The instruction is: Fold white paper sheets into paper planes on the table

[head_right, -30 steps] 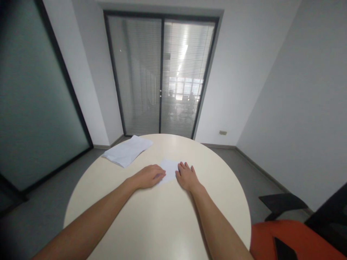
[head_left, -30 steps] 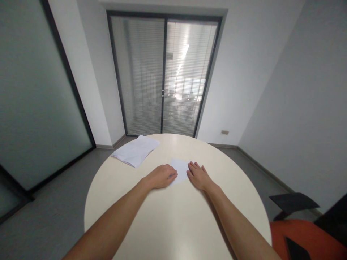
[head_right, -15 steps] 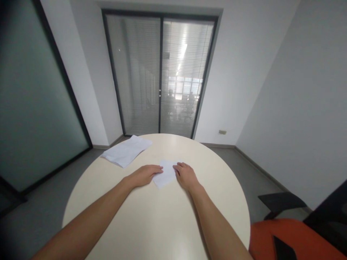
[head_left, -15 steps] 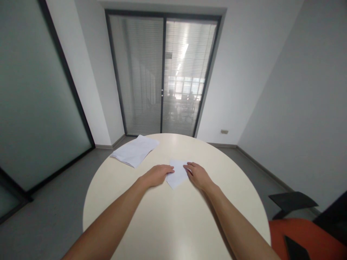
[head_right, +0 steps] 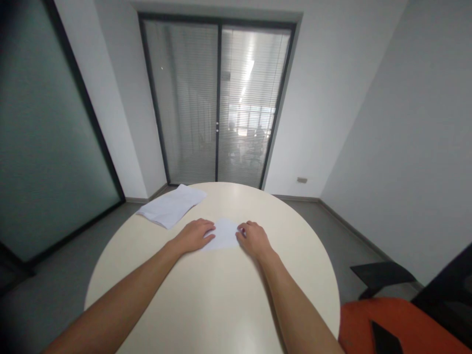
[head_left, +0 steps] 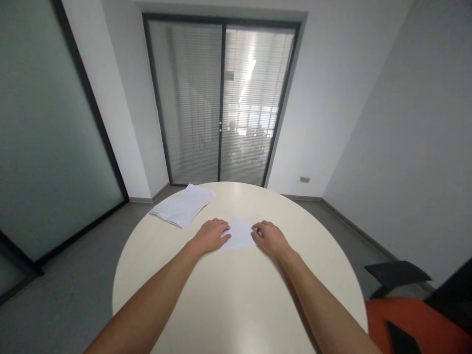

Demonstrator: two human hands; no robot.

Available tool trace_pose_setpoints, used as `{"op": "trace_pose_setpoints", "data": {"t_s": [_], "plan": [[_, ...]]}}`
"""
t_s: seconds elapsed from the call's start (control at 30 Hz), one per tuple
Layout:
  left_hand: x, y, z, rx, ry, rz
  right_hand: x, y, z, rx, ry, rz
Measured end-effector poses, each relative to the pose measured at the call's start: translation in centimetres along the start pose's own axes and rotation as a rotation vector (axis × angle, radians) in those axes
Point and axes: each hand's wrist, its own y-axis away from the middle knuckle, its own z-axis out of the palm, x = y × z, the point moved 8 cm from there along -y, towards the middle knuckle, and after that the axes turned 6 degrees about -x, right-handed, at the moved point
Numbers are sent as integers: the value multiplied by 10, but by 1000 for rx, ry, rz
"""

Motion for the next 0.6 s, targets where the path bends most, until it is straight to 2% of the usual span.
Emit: {"op": "trace_pose_setpoints", "data": {"t_s": [0.2,0.37,0.6], "plan": [[-18,4,-4,2,-49,-240,2,1,3,-31,-13,12],[-32,8,-2,-64,-13,-418,4,2,5,-34,-14,-1],[-43,8,0,-99,68,-459,3,0,5,-50,-14,10]]}}
